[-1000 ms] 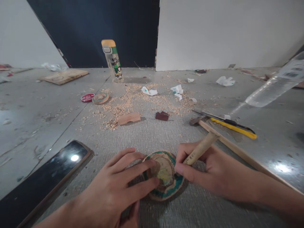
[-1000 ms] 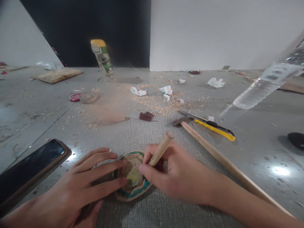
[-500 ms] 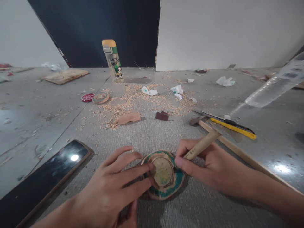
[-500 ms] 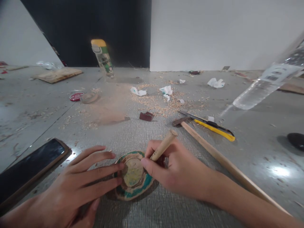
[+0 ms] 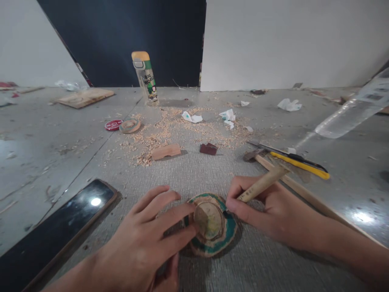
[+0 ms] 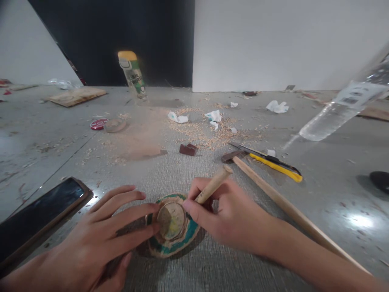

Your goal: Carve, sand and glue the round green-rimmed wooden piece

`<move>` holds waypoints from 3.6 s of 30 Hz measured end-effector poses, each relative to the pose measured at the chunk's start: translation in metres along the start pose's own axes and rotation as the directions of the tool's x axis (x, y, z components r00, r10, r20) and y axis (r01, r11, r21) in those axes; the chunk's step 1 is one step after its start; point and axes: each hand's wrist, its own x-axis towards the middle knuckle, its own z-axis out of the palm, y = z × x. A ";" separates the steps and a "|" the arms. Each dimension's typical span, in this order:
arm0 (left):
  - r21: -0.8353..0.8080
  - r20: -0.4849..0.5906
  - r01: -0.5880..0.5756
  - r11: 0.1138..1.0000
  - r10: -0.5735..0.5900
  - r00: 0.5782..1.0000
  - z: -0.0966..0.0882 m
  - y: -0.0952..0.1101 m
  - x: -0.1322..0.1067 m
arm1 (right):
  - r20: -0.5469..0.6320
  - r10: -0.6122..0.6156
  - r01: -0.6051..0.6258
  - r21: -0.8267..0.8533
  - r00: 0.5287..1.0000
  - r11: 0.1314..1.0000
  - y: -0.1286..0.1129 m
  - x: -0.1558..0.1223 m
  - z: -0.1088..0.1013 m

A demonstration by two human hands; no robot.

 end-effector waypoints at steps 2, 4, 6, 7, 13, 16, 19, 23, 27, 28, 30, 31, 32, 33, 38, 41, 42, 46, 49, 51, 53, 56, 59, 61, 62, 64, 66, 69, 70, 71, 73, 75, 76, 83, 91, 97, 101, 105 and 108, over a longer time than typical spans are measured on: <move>0.001 0.021 0.005 1.000 -0.005 1.000 -0.002 0.000 0.002 | -0.029 0.001 -0.002 -0.051 1.000 0.999 0.000 0.000 -0.004; -0.006 0.030 0.009 1.000 -0.009 1.000 -0.002 0.000 0.002 | -0.104 0.010 -0.029 -0.182 0.995 0.983 0.004 0.001 -0.010; -0.007 0.024 0.024 1.000 -0.024 0.999 -0.001 -0.001 0.001 | -0.168 0.013 -0.073 -0.356 0.986 0.931 0.013 0.001 -0.017; -0.002 0.018 0.030 1.000 -0.030 0.999 0.000 -0.001 0.001 | -0.175 0.015 -0.090 -0.430 0.985 0.898 0.018 0.001 -0.021; 0.015 0.034 0.013 1.000 -0.014 0.999 0.000 -0.002 -0.003 | -0.071 0.051 -0.085 -0.657 0.996 0.749 0.035 -0.002 -0.025; -0.008 0.045 0.007 1.000 -0.007 0.999 0.000 -0.002 -0.002 | -0.082 -0.118 0.025 -0.710 0.990 0.704 0.021 -0.006 -0.019; -0.050 0.049 0.033 0.998 -0.031 0.998 0.001 -0.002 0.002 | 0.075 -0.199 0.205 -0.586 0.977 0.784 0.004 -0.008 -0.007; -0.102 0.052 0.075 0.992 -0.070 0.996 0.003 -0.003 0.005 | 0.195 -0.302 0.359 -0.466 0.933 0.809 -0.001 -0.007 0.009; -0.176 0.084 0.145 0.974 -0.132 0.988 0.006 -0.002 0.005 | 0.220 -0.379 0.438 -0.483 0.899 0.758 0.005 -0.005 0.015; -0.196 0.091 0.162 0.967 -0.146 0.985 0.006 -0.002 0.006 | 0.227 -0.387 0.448 -0.471 0.894 0.760 0.006 -0.005 0.016; -0.265 0.098 0.201 0.943 -0.181 0.979 0.005 0.000 0.009 | 0.197 -0.368 0.417 -0.390 0.909 0.821 0.004 -0.004 0.016; -0.317 0.100 0.246 0.916 -0.226 0.969 0.004 0.001 0.011 | 0.155 -0.338 0.371 -0.318 0.928 0.872 0.001 -0.003 0.016; -0.375 0.111 0.320 0.870 -0.301 0.947 0.003 0.002 0.015 | 0.106 -0.285 0.303 -0.229 0.953 0.925 -0.001 -0.002 0.015; -0.436 0.133 0.412 0.800 -0.396 0.909 0.001 0.003 0.018 | 0.063 -0.216 0.223 -0.124 0.974 0.967 -0.004 -0.001 0.014; -0.711 0.341 0.630 0.312 -0.630 0.698 -0.006 0.006 0.035 | 0.192 0.015 -0.106 0.473 0.981 0.875 -0.013 0.005 0.009; -0.793 0.416 0.598 0.120 -0.609 0.675 -0.004 0.005 0.037 | 0.283 0.015 -0.200 0.637 0.959 0.745 -0.012 0.006 0.007; -0.798 0.432 0.596 0.091 -0.602 0.671 -0.004 0.005 0.036 | 0.295 0.019 -0.219 0.663 0.955 0.716 -0.011 0.005 0.007; -0.801 0.453 0.593 0.082 -0.565 0.690 -0.009 0.005 0.034 | 0.321 0.018 -0.267 0.753 0.947 0.601 -0.011 0.003 0.006; -0.796 0.476 0.601 0.070 -0.541 0.693 -0.015 0.006 0.036 | 0.342 -0.002 -0.286 0.791 0.940 0.540 -0.011 0.001 0.007; -0.788 0.496 0.613 0.062 -0.526 0.691 -0.017 0.005 0.037 | 0.355 0.003 -0.307 0.806 0.935 0.506 -0.012 0.001 0.007; -0.789 0.504 0.612 0.052 -0.513 0.694 -0.017 0.004 0.037 | 0.369 0.022 -0.336 0.818 0.929 0.467 -0.012 0.001 0.007; -0.821 0.503 0.571 -0.016 -0.495 0.709 -0.013 0.003 0.035 | 0.398 0.042 -0.379 0.829 0.916 0.411 -0.012 0.001 0.007; -0.849 0.507 0.512 -0.132 -0.477 0.717 -0.009 0.004 0.031 | 0.410 0.036 -0.389 0.828 0.911 0.405 -0.011 0.002 0.006; -0.853 0.514 0.486 -0.190 -0.463 0.722 -0.006 0.005 0.029 | 0.403 0.011 -0.366 0.821 0.915 0.438 -0.010 0.002 0.006; -0.852 0.520 0.478 -0.213 -0.455 0.723 -0.005 0.005 0.028 | 0.398 -0.001 -0.355 0.819 0.917 0.452 -0.009 0.002 0.006; -0.849 0.529 0.459 -0.262 -0.444 0.723 -0.004 0.006 0.029 | 0.403 -0.008 -0.354 0.813 0.915 0.462 -0.008 0.002 0.006; -0.848 0.528 0.424 -0.317 -0.454 0.718 -0.002 0.008 0.030 | 0.416 0.009 -0.374 0.807 0.909 0.457 -0.009 0.002 0.006; -0.848 0.525 0.384 -0.365 -0.483 0.701 -0.001 0.010 0.034 | 0.436 0.054 -0.412 0.793 0.898 0.448 -0.012 0.002 0.007; -0.845 0.529 0.383 -0.372 -0.489 0.694 -0.001 0.011 0.034 | 0.437 0.066 -0.419 0.794 0.897 0.441 -0.013 0.002 0.007; -0.840 0.538 0.387 -0.381 -0.490 0.686 -0.002 0.012 0.035 | 0.435 0.076 -0.423 0.796 0.897 0.434 -0.014 0.002 0.008; -0.817 0.569 0.400 -0.415 -0.476 0.670 -0.002 0.013 0.035 | 0.417 0.087 -0.411 0.802 0.905 0.433 -0.016 0.002 0.009; -0.772 0.622 0.422 -0.476 -0.426 0.657 -0.002 0.013 0.035 | 0.388 0.076 -0.378 0.802 0.918 0.462 -0.016 0.002 0.011; -0.743 0.650 0.434 -0.509 -0.396 0.648 -0.001 0.013 0.034 | 0.373 0.068 -0.357 0.798 0.925 0.486 -0.015 0.001 0.011; -0.610 0.757 0.491 -0.622 -0.274 0.593 0.003 0.013 0.031 | 0.321 0.061 -0.279 0.696 0.945 0.662 -0.015 0.000 0.012; -0.593 0.766 0.511 -0.622 -0.241 0.596 0.003 0.015 0.027 | 0.234 0.023 -0.162 0.593 0.972 0.789 -0.022 -0.002 0.012; -0.715 0.692 0.536 -0.449 -0.350 0.631 -0.003 0.013 0.029 | 0.175 0.078 -0.165 0.566 0.982 0.808 -0.030 -0.005 0.013; -0.632 0.767 0.604 -0.485 -0.283 0.576 -0.008 0.013 0.031 | 0.172 0.024 -0.118 0.564 0.985 0.817 -0.034 -0.007 0.012; -0.527 0.835 0.701 -0.480 -0.138 0.533 -0.002 0.012 0.027 | 0.158 -0.057 -0.039 0.546 0.986 0.837 -0.034 -0.007 0.016; -0.538 0.830 0.708 -0.458 -0.140 0.540 0.002 0.011 0.024 | 0.099 -0.096 0.037 0.482 0.990 0.876 -0.034 -0.007 0.018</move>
